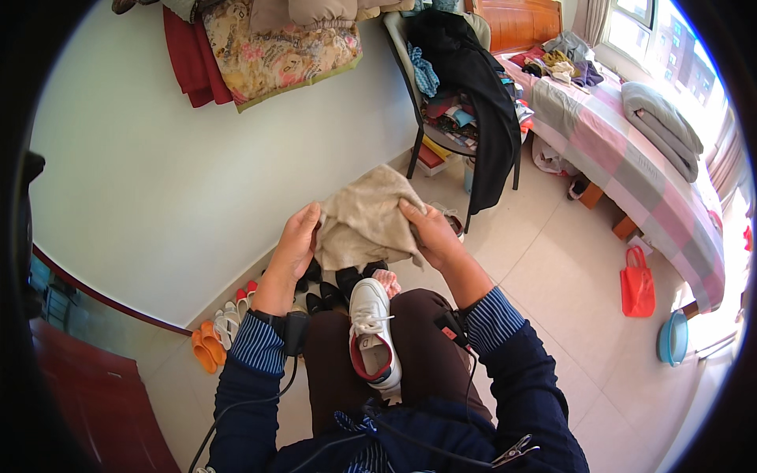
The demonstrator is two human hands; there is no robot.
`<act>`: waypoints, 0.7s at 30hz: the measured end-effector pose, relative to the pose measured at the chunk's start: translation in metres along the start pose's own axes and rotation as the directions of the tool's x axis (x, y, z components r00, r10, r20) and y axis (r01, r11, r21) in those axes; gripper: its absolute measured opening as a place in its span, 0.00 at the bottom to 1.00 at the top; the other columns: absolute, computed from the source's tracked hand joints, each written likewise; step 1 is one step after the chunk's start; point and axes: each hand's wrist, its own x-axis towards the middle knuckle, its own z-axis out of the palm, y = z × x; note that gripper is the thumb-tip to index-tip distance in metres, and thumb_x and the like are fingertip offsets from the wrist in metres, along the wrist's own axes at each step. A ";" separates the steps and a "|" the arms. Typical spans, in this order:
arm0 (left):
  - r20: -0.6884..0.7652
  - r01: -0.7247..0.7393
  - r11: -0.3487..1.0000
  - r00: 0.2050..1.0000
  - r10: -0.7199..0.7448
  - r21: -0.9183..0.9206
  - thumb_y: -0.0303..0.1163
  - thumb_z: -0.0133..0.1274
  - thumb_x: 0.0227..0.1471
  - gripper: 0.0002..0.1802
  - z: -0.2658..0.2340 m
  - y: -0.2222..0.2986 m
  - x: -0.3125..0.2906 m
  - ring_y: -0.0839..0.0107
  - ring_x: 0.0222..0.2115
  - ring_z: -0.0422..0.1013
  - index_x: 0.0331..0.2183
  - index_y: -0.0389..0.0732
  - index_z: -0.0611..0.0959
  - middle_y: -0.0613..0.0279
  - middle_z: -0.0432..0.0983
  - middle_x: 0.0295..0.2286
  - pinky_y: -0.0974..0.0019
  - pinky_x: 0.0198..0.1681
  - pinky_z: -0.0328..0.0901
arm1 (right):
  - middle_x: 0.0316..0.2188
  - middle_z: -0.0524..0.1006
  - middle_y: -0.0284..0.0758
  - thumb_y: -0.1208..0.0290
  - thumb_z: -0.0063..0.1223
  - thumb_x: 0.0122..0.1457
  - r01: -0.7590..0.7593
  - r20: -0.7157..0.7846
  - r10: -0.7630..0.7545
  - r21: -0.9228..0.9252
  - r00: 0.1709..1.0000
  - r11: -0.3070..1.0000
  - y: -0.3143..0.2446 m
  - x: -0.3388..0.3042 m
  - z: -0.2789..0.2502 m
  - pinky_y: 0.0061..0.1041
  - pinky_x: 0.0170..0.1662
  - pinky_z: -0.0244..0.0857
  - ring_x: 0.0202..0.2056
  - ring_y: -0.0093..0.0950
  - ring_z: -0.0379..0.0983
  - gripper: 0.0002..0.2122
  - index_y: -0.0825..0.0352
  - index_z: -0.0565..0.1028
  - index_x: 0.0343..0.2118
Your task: The person cleans a white sneaker with a red star using a cloth. They wipe the exterior and interior surfaces, then stuff a cloth inside the shoe to absorb moisture.
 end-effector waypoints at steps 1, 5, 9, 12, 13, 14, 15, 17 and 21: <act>0.046 -0.033 0.999 0.998 0.035 -0.041 0.56 0.54 0.60 0.27 0.002 -0.002 -0.002 0.86 0.23 0.57 0.47 0.41 0.79 0.78 0.67 0.28 0.79 0.28 0.53 | 0.41 0.80 0.32 0.57 0.52 0.67 -0.006 -0.032 0.007 0.021 0.999 1.000 -0.001 0.000 -0.001 0.25 0.42 0.74 0.39 0.22 0.77 0.17 0.66 0.75 0.49; 0.050 0.008 0.992 0.999 -0.001 -0.123 0.50 0.60 0.57 0.30 0.013 -0.010 -0.009 0.83 0.34 0.65 0.52 0.38 0.77 0.72 0.73 0.36 0.77 0.36 0.58 | 0.44 0.79 0.33 0.54 0.49 0.68 -0.035 -0.055 0.041 0.110 0.998 0.993 -0.001 -0.001 -0.005 0.27 0.43 0.75 0.41 0.24 0.78 0.20 0.66 0.73 0.52; 0.112 0.001 0.989 0.994 0.016 -0.151 0.38 0.59 0.59 0.20 0.017 -0.004 -0.003 0.80 0.39 0.69 0.49 0.36 0.78 0.69 0.75 0.39 0.75 0.42 0.63 | 0.45 0.79 0.33 0.53 0.48 0.68 -0.025 -0.052 0.029 0.071 0.998 0.997 0.003 0.001 -0.011 0.27 0.44 0.75 0.42 0.23 0.78 0.21 0.66 0.73 0.53; 0.066 -0.064 0.986 0.995 0.075 -0.156 0.34 0.59 0.59 0.14 0.014 0.008 0.004 0.82 0.35 0.68 0.44 0.38 0.80 0.72 0.75 0.35 0.78 0.39 0.63 | 0.44 0.79 0.32 0.54 0.48 0.68 -0.004 -0.116 -0.016 -0.171 0.993 0.985 0.007 0.005 -0.019 0.27 0.45 0.74 0.43 0.22 0.77 0.21 0.66 0.72 0.55; 0.043 -0.081 0.986 0.995 0.088 -0.147 0.33 0.58 0.60 0.12 0.013 0.013 0.005 0.82 0.35 0.69 0.43 0.38 0.80 0.71 0.75 0.35 0.78 0.39 0.64 | 0.44 0.79 0.31 0.54 0.48 0.68 -0.013 -0.134 -0.024 -0.267 0.991 0.964 0.008 0.006 -0.023 0.26 0.45 0.74 0.44 0.22 0.77 0.21 0.65 0.72 0.55; 0.056 -0.130 0.978 0.988 0.141 -0.164 0.32 0.58 0.60 0.11 0.012 0.018 0.007 0.82 0.35 0.70 0.43 0.38 0.80 0.71 0.75 0.35 0.77 0.40 0.66 | 0.42 0.79 0.31 0.55 0.49 0.68 -0.013 -0.127 -0.030 -0.324 0.991 0.946 0.008 0.008 -0.027 0.25 0.45 0.72 0.43 0.22 0.75 0.21 0.66 0.73 0.55; 0.037 -0.117 0.984 0.992 0.122 -0.133 0.32 0.58 0.60 0.11 0.011 0.024 0.008 0.82 0.35 0.70 0.43 0.38 0.80 0.71 0.76 0.35 0.76 0.41 0.66 | 0.41 0.79 0.31 0.56 0.50 0.68 0.011 -0.121 -0.074 -0.450 0.990 0.893 0.008 0.010 -0.030 0.25 0.45 0.71 0.43 0.22 0.75 0.20 0.67 0.73 0.54; 0.035 -0.122 0.988 0.991 0.126 -0.093 0.32 0.57 0.60 0.11 0.007 0.037 0.009 0.81 0.34 0.70 0.43 0.38 0.80 0.70 0.76 0.35 0.75 0.43 0.66 | 0.40 0.79 0.31 0.56 0.50 0.67 0.003 -0.121 -0.108 -0.651 0.987 0.759 0.006 0.013 -0.037 0.25 0.45 0.69 0.42 0.22 0.75 0.20 0.68 0.74 0.52; -0.008 -0.095 0.988 0.995 0.097 0.125 0.35 0.57 0.61 0.09 0.003 0.060 0.012 0.81 0.33 0.71 0.39 0.39 0.81 0.70 0.76 0.32 0.75 0.39 0.68 | 0.40 0.80 0.39 0.61 0.54 0.65 0.047 -0.096 -0.193 -0.779 0.976 0.625 0.005 0.021 -0.043 0.26 0.47 0.67 0.44 0.25 0.74 0.17 0.65 0.75 0.52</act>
